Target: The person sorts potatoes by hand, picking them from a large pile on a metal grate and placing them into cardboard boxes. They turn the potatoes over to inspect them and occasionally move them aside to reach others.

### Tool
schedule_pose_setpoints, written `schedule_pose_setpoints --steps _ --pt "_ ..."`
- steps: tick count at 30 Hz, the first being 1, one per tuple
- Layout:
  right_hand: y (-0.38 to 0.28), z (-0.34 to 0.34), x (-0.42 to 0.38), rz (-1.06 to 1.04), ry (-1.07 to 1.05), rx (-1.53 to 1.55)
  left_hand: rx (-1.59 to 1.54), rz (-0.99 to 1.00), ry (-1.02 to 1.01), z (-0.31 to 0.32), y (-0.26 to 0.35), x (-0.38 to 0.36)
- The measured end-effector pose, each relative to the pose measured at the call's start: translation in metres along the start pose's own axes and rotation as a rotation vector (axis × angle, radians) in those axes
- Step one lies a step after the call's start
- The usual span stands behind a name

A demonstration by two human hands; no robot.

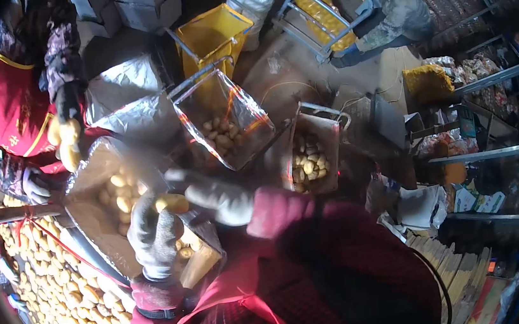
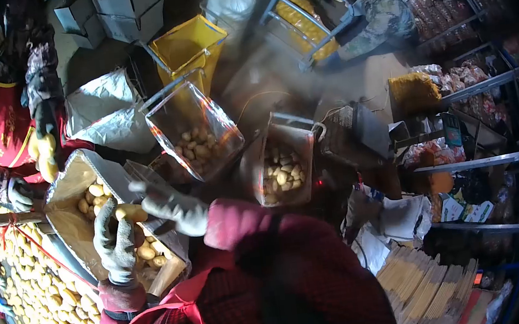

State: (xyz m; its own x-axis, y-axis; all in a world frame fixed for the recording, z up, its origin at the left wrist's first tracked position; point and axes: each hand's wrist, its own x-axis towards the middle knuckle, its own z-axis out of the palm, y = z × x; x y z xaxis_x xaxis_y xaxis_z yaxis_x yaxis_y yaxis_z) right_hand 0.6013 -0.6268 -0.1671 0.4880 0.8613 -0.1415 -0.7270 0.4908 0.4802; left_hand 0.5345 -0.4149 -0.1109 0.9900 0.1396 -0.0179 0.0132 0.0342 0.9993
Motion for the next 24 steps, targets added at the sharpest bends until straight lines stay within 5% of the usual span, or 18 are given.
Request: schedule_pose_setpoints --steps 1,2,5,7,9,15,16,24 --pt "0.026 -0.002 0.01 -0.194 -0.025 -0.874 0.032 0.034 0.026 0.003 -0.002 -0.001" --pt "0.048 0.008 0.011 -0.196 0.028 -0.843 0.301 0.209 -0.019 -0.005 -0.015 0.0" --pt "0.064 0.013 0.014 -0.12 0.13 -0.756 0.63 0.297 -0.016 0.0 0.003 -0.011" --pt "0.058 -0.017 0.026 -0.352 0.102 -0.912 0.683 0.362 -0.054 -0.004 0.003 -0.016" --pt "0.045 -0.034 0.027 -0.287 0.116 -0.961 0.868 0.516 0.024 0.002 0.007 -0.018" --pt "0.032 -0.036 0.02 -0.275 0.217 -1.324 0.931 0.412 -0.013 0.001 0.009 -0.026" --pt "0.039 -0.012 0.015 -0.144 0.289 -1.088 0.939 0.403 -0.011 -0.002 0.005 -0.029" --pt "-0.023 -0.003 -0.012 -0.272 0.432 -1.022 0.905 0.205 0.161 -0.057 -0.007 -0.093"
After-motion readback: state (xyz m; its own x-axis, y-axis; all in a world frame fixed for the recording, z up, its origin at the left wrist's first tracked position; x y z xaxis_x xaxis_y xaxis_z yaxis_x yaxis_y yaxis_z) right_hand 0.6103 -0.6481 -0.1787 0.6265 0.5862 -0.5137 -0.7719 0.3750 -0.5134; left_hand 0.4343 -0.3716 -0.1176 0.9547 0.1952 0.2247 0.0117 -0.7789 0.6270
